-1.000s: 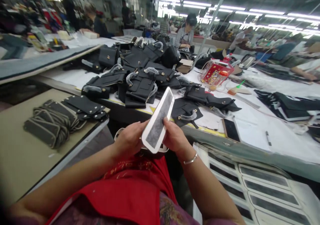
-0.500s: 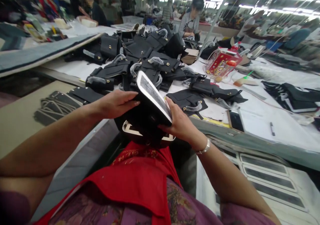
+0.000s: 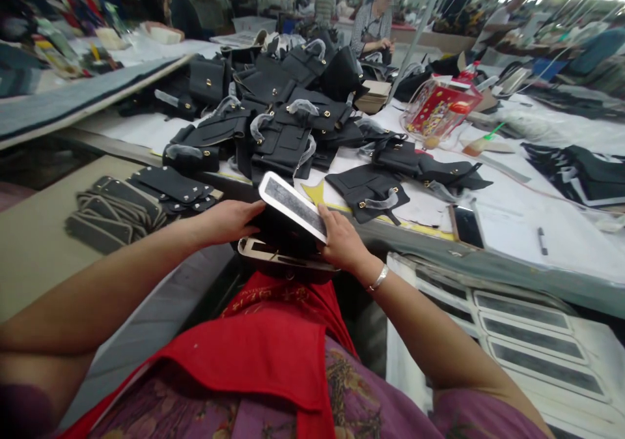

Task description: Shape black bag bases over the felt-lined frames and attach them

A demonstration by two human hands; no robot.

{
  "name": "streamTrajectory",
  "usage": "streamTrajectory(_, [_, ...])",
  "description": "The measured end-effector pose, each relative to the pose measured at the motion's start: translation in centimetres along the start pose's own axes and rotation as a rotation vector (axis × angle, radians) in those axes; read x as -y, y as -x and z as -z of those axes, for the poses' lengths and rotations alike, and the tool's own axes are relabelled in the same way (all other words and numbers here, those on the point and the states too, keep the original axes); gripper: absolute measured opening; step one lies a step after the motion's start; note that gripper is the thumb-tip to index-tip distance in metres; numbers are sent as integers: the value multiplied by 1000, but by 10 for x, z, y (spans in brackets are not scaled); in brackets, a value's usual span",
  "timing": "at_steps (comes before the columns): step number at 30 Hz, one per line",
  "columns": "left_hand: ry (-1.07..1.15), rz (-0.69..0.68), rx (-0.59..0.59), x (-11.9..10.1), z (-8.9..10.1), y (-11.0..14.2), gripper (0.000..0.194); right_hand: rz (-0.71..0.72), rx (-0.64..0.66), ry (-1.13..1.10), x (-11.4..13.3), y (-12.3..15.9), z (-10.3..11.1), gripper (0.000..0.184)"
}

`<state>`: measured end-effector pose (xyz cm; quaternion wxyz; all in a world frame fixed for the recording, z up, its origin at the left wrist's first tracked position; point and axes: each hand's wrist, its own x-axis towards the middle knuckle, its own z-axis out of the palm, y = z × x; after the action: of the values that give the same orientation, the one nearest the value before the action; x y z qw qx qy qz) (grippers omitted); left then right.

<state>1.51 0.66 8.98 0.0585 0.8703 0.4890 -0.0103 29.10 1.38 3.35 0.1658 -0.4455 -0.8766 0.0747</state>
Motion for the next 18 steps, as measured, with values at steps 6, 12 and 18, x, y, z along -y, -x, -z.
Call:
streamTrajectory(6, [408,60,-10,15,-55,-1,20,145,237,204,-9,15,14,92])
streamTrajectory(12, [1328,511,-566,36,-94,33,46,350,191,390,4,-6,-1,72])
streamTrajectory(18, [1498,611,-458,6,-147,28,70,430,269,451,8,-6,-19,63])
